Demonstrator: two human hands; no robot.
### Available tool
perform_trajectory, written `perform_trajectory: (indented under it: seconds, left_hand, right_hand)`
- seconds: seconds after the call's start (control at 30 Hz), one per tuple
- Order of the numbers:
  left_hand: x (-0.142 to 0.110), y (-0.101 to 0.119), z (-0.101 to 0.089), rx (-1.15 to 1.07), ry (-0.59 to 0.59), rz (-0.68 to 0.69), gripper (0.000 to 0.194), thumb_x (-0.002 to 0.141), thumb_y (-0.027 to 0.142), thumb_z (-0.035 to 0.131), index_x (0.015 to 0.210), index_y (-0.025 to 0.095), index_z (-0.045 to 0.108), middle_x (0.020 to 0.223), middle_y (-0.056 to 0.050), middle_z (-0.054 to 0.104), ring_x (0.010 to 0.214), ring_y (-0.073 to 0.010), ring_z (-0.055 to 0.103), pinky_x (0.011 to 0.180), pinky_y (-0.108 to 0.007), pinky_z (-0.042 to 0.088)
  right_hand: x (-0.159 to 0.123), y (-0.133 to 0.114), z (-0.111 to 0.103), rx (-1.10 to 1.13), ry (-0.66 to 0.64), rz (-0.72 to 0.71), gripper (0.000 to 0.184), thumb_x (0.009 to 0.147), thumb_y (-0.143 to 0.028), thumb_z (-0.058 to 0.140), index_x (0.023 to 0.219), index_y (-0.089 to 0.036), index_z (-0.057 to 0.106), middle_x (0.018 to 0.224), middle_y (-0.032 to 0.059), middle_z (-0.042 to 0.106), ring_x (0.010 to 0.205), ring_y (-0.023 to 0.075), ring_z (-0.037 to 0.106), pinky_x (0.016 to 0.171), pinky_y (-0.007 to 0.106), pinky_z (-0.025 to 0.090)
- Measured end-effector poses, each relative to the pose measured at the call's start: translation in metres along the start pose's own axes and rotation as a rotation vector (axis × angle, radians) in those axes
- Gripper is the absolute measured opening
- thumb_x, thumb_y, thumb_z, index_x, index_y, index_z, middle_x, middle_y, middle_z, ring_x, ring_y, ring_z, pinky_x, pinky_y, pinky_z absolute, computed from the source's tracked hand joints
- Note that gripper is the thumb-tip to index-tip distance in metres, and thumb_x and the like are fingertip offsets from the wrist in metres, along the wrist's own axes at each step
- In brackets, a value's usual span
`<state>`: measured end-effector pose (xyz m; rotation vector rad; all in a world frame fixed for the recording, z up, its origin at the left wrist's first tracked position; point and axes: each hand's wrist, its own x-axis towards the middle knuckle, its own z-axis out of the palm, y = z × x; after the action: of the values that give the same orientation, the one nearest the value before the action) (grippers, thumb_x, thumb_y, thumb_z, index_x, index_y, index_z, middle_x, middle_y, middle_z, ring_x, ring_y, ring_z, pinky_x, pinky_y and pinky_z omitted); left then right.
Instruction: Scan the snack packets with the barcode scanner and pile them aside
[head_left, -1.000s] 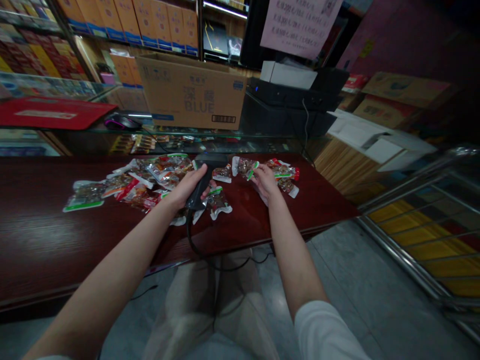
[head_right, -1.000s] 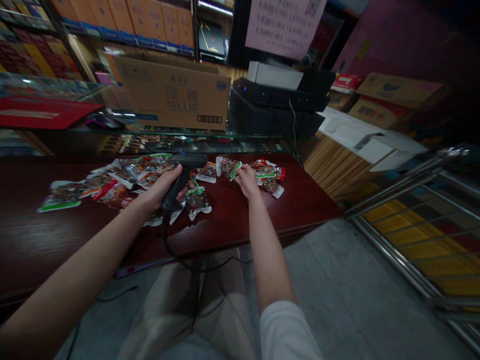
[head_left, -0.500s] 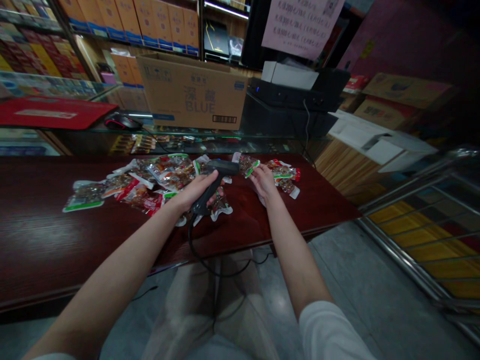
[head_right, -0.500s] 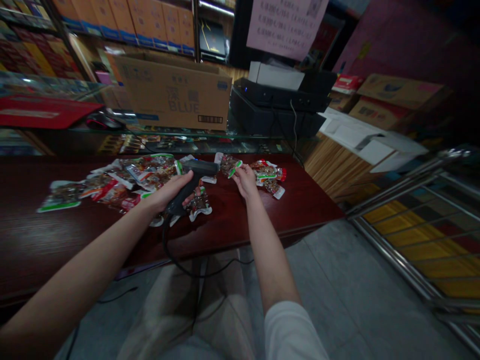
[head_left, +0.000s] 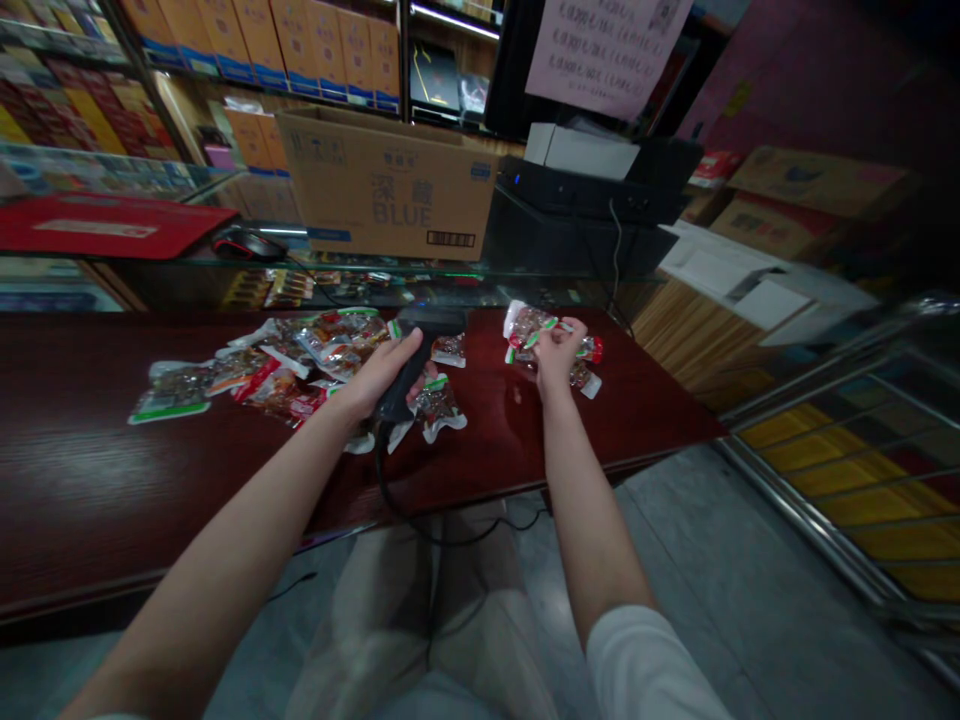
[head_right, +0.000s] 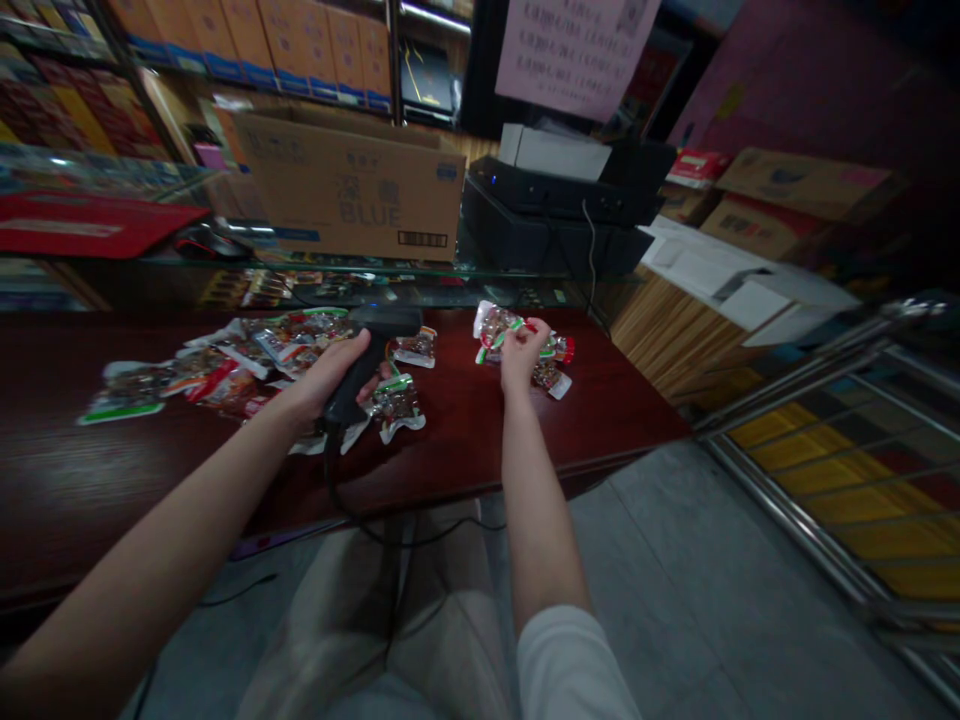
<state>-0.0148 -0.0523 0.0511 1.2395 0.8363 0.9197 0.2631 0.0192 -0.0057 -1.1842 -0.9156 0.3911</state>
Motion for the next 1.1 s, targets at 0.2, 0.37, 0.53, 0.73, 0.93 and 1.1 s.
perform_trajectory:
  seconds: [0.2,0.37,0.53,0.73,0.93,1.1]
  left_hand:
    - [0.005,0.004,-0.024,-0.11,0.127,0.027,0.051,0.081,0.063,0.054,0.092,0.014,0.06,0.053,-0.001,0.057,0.036,-0.0092,0.046,0.034,-0.021,0.035]
    - [0.006,0.007,-0.026,-0.147,0.163,0.047,0.052,0.082,0.061,0.053,0.097,0.012,0.06,0.059,-0.002,0.06,0.036,-0.0086,0.046,0.032,-0.021,0.034]
    - [0.007,0.006,-0.025,-0.146,0.126,0.028,0.051,0.082,0.06,0.056,0.097,0.012,0.061,0.063,-0.004,0.063,0.036,-0.0086,0.047,0.033,-0.022,0.035]
    - [0.011,-0.002,-0.034,-0.142,0.118,-0.012,0.053,0.079,0.062,0.056,0.099,0.013,0.06,0.063,-0.003,0.063,0.035,-0.0088,0.046,0.032,-0.021,0.034]
    - [0.011,0.001,-0.033,-0.148,0.134,-0.021,0.054,0.079,0.062,0.057,0.1,0.013,0.061,0.058,-0.002,0.059,0.035,-0.0099,0.046,0.032,-0.022,0.034]
    - [0.008,0.004,-0.028,-0.124,0.126,-0.036,0.054,0.078,0.062,0.059,0.099,0.013,0.061,0.06,-0.003,0.06,0.036,-0.0098,0.046,0.033,-0.022,0.034]
  right_hand:
    - [0.0,-0.012,-0.025,-0.818,0.114,-0.177,0.032,0.075,-0.013,0.053,0.106,-0.018,0.056,0.115,0.0156,0.048,0.113,0.031,0.044,0.096,0.05,0.033]
    - [-0.012,-0.013,-0.008,-0.867,0.035,-0.254,0.032,0.078,-0.018,0.052,0.11,-0.017,0.057,0.118,0.0164,0.05,0.117,0.0327,0.042,0.099,0.05,0.031]
    - [-0.028,0.002,0.049,-0.67,-0.61,-0.302,0.049,0.083,-0.032,0.054,0.128,-0.015,0.046,0.126,0.0152,0.054,0.115,0.023,0.052,0.101,0.037,0.037]
    - [-0.039,0.006,0.09,-0.952,-0.842,-0.123,0.082,0.059,-0.064,0.071,0.122,-0.015,0.052,0.138,0.0193,0.046,0.132,0.0376,0.039,0.106,0.05,0.03]
    - [-0.033,0.016,0.081,-0.549,-0.688,-0.046,0.072,0.06,-0.04,0.077,0.122,-0.02,0.045,0.117,0.0106,0.061,0.112,0.0275,0.058,0.096,0.042,0.044]
    - [-0.022,0.026,0.064,-0.173,-0.43,-0.083,0.083,0.062,-0.021,0.071,0.133,-0.016,0.029,0.129,0.0159,0.052,0.109,0.0219,0.06,0.095,0.036,0.046]
